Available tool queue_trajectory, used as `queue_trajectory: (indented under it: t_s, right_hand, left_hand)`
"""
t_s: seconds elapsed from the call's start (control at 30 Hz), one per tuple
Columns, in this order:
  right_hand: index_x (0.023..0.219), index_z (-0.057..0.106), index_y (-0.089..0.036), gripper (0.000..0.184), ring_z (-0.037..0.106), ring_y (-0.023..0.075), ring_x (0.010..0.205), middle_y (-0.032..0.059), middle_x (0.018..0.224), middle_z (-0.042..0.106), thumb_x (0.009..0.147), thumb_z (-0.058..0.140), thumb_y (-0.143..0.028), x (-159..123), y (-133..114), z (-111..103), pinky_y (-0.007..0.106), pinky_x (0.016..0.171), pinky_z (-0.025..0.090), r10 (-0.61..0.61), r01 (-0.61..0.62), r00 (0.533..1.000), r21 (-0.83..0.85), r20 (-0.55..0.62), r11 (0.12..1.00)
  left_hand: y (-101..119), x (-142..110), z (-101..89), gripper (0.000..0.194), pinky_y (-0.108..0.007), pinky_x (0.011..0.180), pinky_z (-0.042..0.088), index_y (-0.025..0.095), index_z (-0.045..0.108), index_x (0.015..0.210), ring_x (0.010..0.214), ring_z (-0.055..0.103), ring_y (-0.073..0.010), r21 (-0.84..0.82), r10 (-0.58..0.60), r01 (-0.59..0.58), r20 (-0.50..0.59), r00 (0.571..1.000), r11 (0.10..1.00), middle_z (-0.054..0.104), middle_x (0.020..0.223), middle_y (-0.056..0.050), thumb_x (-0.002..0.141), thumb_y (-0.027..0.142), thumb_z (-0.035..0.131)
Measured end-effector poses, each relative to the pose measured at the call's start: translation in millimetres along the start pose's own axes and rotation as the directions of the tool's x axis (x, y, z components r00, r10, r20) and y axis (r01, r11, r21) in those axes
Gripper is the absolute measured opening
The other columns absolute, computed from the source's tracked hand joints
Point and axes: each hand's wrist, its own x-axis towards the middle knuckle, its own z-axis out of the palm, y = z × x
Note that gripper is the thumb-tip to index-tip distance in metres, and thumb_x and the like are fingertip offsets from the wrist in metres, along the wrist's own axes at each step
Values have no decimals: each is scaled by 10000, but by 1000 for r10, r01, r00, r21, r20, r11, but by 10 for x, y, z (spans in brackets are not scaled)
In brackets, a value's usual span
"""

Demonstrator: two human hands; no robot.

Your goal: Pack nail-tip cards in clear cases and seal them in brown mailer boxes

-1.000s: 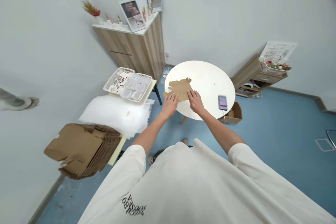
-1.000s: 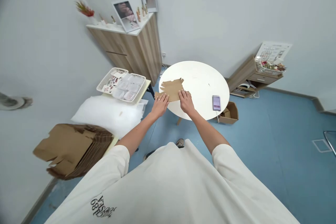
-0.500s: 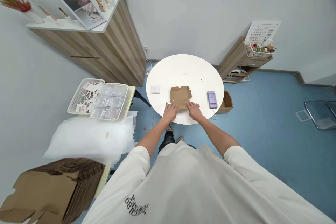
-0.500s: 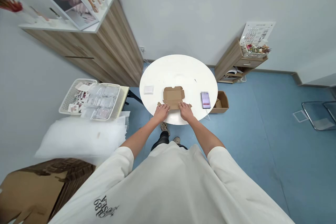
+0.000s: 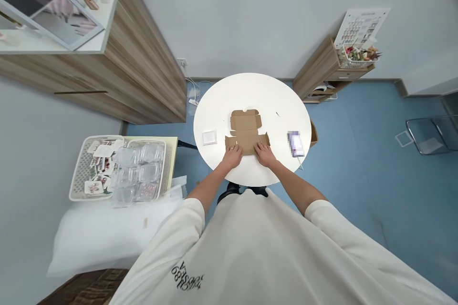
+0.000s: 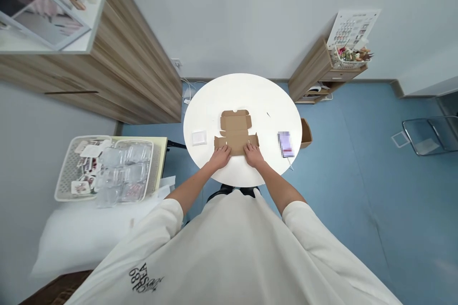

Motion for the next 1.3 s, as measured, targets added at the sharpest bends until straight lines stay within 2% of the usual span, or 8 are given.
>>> queue_trajectory:
  t_s: [0.23,0.37,0.67,0.8,0.93,1.03,1.13,1.3]
  right_hand:
    - [1598,298,-174,789,260,333,1499,161,1669,254,910,611,-400,125,92,98,466,1186,238,-27,23,996,55,87,998]
    - [1565,361,-164,711,320,334,1464,154,1644,312,914,602,-320,199,141,48,443,1171,271,-56,52,995,56,87,997]
    - [1406,528,-163,436,535,311,1258,141,1428,582,998,478,-308,349,253,-244,422,1055,391,-94,78,987,124,132,989]
    - [1355,569,-180,377,580,284,1187,124,1318,648,1003,472,-274,434,288,-328,393,1012,424,-79,49,985,194,151,980]
    - [1363,574,-175,396,550,246,1237,135,1396,572,998,426,-211,602,386,-471,350,1039,434,50,-43,999,319,-13,947]
    - [1311,626,-178,387,518,285,1278,149,1449,512,969,458,-247,807,496,-582,402,1072,429,243,-168,961,413,-134,895]
    - [1297,645,-199,406,512,305,1295,139,1475,508,928,530,-323,1014,589,-628,443,1077,428,376,-282,924,545,-67,789]
    - [1123,692,-189,385,640,214,984,74,1112,721,975,394,-383,1146,642,-586,325,904,495,363,-228,932,785,4,576]
  left_hand:
    - [-40,164,57,562,-493,1152,326,175,439,1462,1423,413,-321,-44,72,-68,90,993,997,408,1560,-201,927,279,572]
    - [62,298,59,606,-471,1162,302,185,445,1438,1417,406,-337,-55,57,-49,150,987,997,411,1549,-182,890,326,664]
    - [211,614,-28,448,-461,1102,363,205,529,1317,1259,546,-321,-122,-64,85,164,984,989,545,1386,-147,920,378,644]
    - [193,688,-20,437,-440,952,492,193,496,1371,1154,621,-321,-140,-133,158,173,976,977,340,1603,-176,968,348,561]
    - [202,691,-41,487,-435,870,544,220,452,1433,1109,653,-322,-137,-154,184,204,967,973,152,1697,-162,977,355,556]
    - [233,697,-82,541,-447,835,568,247,413,1479,1085,667,-321,-133,-179,212,223,958,968,36,1720,-147,971,345,570]
    - [259,714,-128,584,-463,811,581,263,378,1513,1095,665,-335,-133,-195,229,234,953,964,-54,1723,-135,967,329,575]
    - [271,734,-188,666,-482,821,585,294,312,1562,1124,659,-349,-138,-209,252,269,940,958,-165,1709,-128,959,321,595]
